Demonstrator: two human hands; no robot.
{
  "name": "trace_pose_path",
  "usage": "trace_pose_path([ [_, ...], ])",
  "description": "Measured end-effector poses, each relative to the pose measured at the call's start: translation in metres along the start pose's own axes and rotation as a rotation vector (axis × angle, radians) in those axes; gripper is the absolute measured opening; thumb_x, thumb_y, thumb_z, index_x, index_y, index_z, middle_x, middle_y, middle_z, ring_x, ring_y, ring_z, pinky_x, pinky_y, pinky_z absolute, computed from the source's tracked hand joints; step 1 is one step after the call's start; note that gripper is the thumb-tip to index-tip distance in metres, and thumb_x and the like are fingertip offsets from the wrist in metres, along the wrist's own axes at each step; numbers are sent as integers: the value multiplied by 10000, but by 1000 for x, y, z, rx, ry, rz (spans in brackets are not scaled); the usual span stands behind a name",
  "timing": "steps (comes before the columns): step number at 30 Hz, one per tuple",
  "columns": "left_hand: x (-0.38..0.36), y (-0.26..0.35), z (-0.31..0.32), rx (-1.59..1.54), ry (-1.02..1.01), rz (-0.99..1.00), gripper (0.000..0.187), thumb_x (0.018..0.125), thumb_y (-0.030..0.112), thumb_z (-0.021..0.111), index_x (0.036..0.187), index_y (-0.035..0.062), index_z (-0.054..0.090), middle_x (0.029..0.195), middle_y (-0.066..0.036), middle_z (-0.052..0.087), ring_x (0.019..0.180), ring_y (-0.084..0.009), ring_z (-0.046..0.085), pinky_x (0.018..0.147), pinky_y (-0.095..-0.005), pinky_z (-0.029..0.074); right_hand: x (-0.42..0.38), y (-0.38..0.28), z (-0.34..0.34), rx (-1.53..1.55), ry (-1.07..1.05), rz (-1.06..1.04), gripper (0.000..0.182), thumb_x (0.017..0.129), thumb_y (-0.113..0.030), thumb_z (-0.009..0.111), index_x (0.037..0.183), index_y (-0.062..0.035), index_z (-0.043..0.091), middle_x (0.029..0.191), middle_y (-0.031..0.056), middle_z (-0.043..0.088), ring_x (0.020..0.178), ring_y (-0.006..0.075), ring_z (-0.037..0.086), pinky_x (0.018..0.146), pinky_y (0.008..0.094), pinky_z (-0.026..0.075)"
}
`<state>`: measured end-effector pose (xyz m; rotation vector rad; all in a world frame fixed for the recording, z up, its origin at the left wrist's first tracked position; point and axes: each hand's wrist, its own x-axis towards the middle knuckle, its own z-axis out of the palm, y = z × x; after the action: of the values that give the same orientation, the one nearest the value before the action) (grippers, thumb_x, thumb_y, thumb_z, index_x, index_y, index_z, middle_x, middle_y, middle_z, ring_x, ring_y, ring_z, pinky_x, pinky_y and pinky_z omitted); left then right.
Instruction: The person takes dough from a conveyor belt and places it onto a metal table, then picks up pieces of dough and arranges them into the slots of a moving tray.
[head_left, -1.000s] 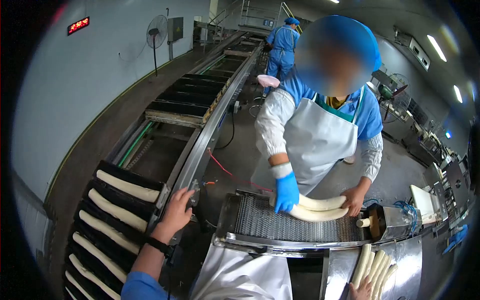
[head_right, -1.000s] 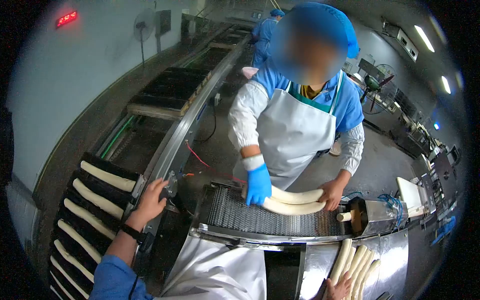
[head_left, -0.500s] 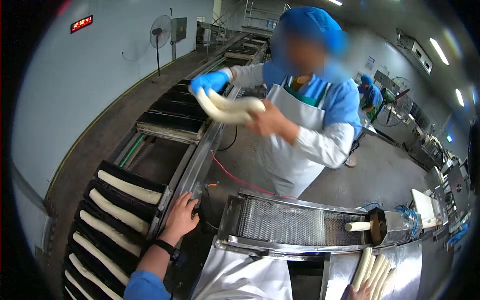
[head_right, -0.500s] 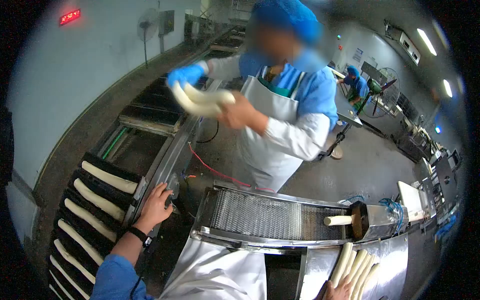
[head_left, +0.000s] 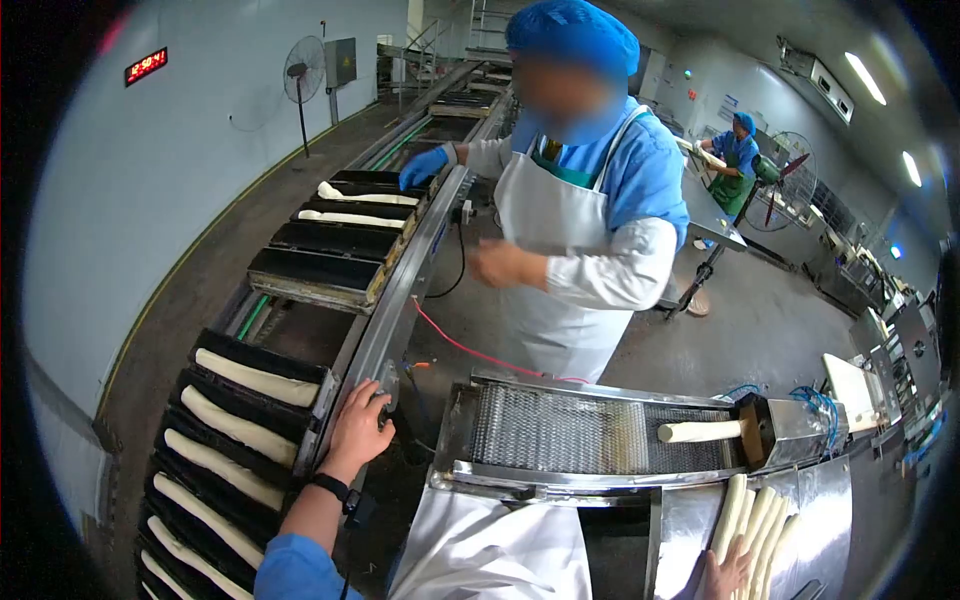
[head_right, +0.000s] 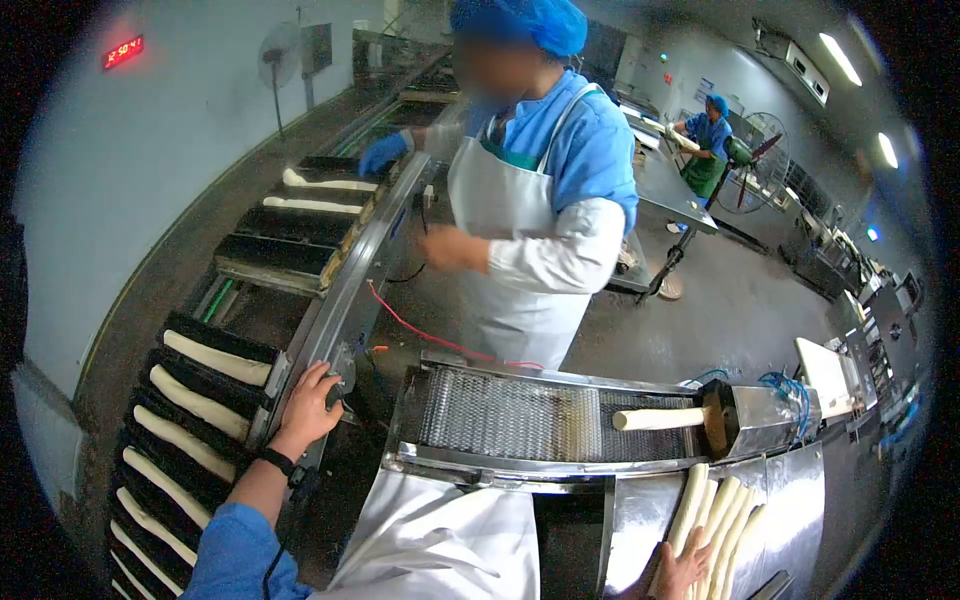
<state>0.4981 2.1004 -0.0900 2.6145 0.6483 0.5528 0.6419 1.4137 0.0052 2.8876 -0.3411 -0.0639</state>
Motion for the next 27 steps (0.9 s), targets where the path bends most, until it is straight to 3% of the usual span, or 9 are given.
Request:
trace_pose_path([
  [3, 0, 0, 3, -18, 24, 10, 416, 772, 142, 700, 1165, 12, 669, 1398, -193, 522, 1386, -337, 411, 1139, -437, 371, -3, 0, 4, 29, 13, -45, 900, 893, -671, 533, 1546, -88, 324, 1545, 318, 297, 1338, 488, 411, 1083, 574, 351],
  [5, 0, -3, 3, -14, 24, 14, 414, 768, 138, 702, 1161, 10, 670, 1389, -204, 526, 1385, -340, 412, 1136, -439, 372, 9, 8, 38, 175, 127, 13, 764, 788, -166, 745, 1492, -151, 448, 1532, 246, 367, 1420, 419, 334, 1162, 555, 261],
  [8, 1, -4, 2, -8, 12, 19, 411, 769, 139, 703, 1157, 8, 672, 1385, -210, 527, 1387, -345, 408, 1136, -442, 371, 7, 31, 60, 305, 60, -53, 786, 741, -239, 768, 1474, -221, 482, 1576, 251, 288, 1475, 470, 177, 1184, 610, 142],
  [9, 0, -4, 1, -8, 13, 24, 411, 769, 139, 703, 1157, 8, 672, 1385, -210, 527, 1387, -345, 408, 1136, -442, 371, -2, 35, 70, 165, 249, -148, 743, 761, -248, 746, 1452, -149, 493, 1465, 228, 430, 1370, 412, 375, 1129, 529, 306],
  [10, -1, -3, 1, -12, 5, 13, 411, 768, 138, 705, 1156, 7, 672, 1386, -210, 526, 1388, -346, 407, 1137, -442, 369, -9, 46, 77, 168, 251, -143, 743, 761, -248, 746, 1452, -149, 493, 1465, 228, 430, 1370, 412, 375, 1129, 529, 306],
  [12, 0, -3, 1, -22, -5, 4, 411, 768, 138, 706, 1155, 6, 672, 1387, -210, 526, 1388, -348, 406, 1138, -443, 368, -28, 70, 74, 168, 75, -259, 845, 861, -546, 634, 1501, -48, 400, 1536, 324, 313, 1369, 500, 363, 1129, 561, 297],
  [13, 0, -3, 1, -9, -5, 3, 411, 768, 137, 706, 1156, 6, 673, 1387, -209, 526, 1388, -348, 405, 1140, -444, 365, -36, 73, 75, 213, 72, -240, 818, 800, -443, 696, 1449, -11, 453, 1521, 334, 329, 1350, 516, 373, 1121, 558, 321],
  [25, -12, -1, -6, -1, 20, 37, 380, 776, 158, 699, 1128, 15, 692, 1382, -194, 532, 1392, -350, 399, 1142, -457, 355, -25, 65, 82, 189, 62, -186, 796, 699, -474, 762, 1318, -9, 575, 1499, 361, 332, 1220, 474, 525, 1000, 502, 467],
  [27, -13, 1, -8, 12, 21, 44, 379, 781, 164, 694, 1128, 14, 692, 1375, -201, 534, 1391, -355, 398, 1148, -456, 350, -3, 46, 64, 293, -343, 0, 650, 794, -447, 728, 1270, -22, 605, 1433, 342, 435, 1143, 391, 592, 920, 454, 511],
])
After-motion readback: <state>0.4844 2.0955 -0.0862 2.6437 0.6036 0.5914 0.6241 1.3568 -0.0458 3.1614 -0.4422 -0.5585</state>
